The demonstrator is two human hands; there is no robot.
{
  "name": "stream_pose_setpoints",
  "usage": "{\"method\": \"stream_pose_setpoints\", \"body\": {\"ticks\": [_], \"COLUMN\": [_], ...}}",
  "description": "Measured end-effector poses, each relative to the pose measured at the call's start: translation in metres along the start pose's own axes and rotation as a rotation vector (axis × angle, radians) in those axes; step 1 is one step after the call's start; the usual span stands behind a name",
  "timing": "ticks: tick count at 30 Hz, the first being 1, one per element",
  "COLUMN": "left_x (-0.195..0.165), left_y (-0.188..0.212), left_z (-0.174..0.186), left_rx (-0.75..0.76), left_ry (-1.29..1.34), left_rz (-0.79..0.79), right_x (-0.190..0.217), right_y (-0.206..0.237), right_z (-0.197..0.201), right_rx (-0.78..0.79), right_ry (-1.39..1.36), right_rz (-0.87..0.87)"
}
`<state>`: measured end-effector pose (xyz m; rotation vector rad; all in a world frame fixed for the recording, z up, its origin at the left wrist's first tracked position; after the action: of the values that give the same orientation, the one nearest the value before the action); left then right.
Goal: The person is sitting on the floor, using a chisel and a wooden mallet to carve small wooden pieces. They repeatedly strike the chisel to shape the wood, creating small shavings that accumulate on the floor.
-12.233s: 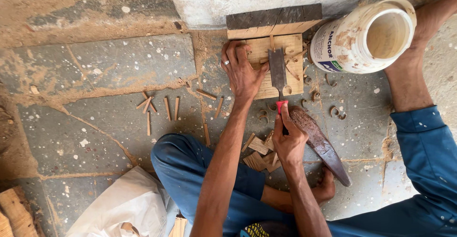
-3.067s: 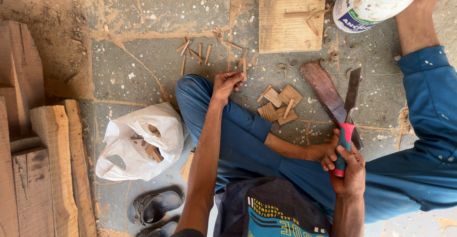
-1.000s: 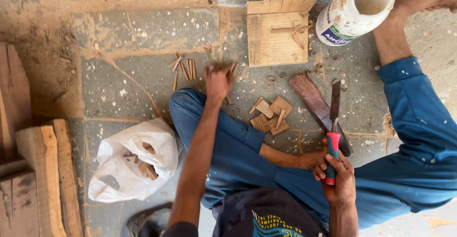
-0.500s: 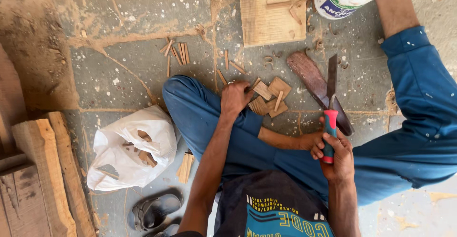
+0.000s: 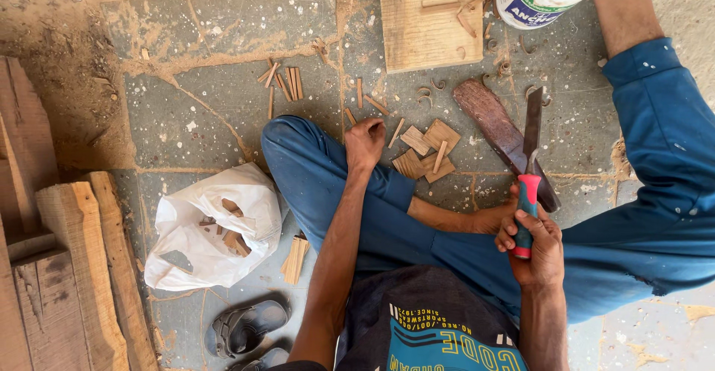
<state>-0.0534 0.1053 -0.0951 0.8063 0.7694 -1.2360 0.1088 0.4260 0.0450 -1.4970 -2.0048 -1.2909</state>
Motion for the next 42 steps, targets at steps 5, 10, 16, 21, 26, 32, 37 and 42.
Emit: {"method": "stream_pose_setpoints", "body": {"ticks": [5, 10, 16, 21, 26, 32, 37, 42], "left_x": [-0.013, -0.018, -0.013, -0.006, 0.000, -0.021, -0.080, -0.122], "left_y": [-0.006, -0.018, -0.013, 0.004, -0.002, 0.001, -0.026, -0.113], "left_z": [-0.008, -0.028, -0.016, -0.017, -0.023, -0.001, 0.017, 0.003], "left_rx": [0.143, 0.334, 0.293, 0.338, 0.366, 0.318, 0.196, 0.038], "left_ry": [-0.079, -0.252, -0.159, -0.263, -0.049, 0.950, 0.723, 0.454], "left_rz": [-0.035, -0.024, -0.094, -0.102, 0.021, 0.199, -0.067, -0.157], "right_x": [-0.001, -0.004, -0.003, -0.002, 0.001, -0.001, -0.009, -0.017], "right_y": [-0.001, 0.000, 0.003, 0.000, 0.000, 0.002, -0.006, -0.019], "right_z": [-0.001, -0.003, -0.001, 0.004, 0.005, 0.006, 0.010, 0.015], "right_rx": [-0.006, -0.004, -0.019, -0.034, -0.024, -0.031, -0.047, -0.069], "right_ry": [0.006, 0.012, 0.010, -0.009, -0.014, 0.019, 0.010, -0.027], "right_rz": [-0.004, -0.035, -0.021, -0.022, -0.028, -0.006, -0.067, -0.149]}}
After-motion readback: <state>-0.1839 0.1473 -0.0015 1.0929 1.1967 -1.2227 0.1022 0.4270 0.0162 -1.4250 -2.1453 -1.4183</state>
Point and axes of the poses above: each hand's wrist, its own y-axis away from the middle knuckle, its own z-axis out of the back of the hand, x = y × z, the point moved 5 cm from there along -y, towards the middle knuckle, and after that the axes turned 10 degrees about x, right-handed, at the moved point
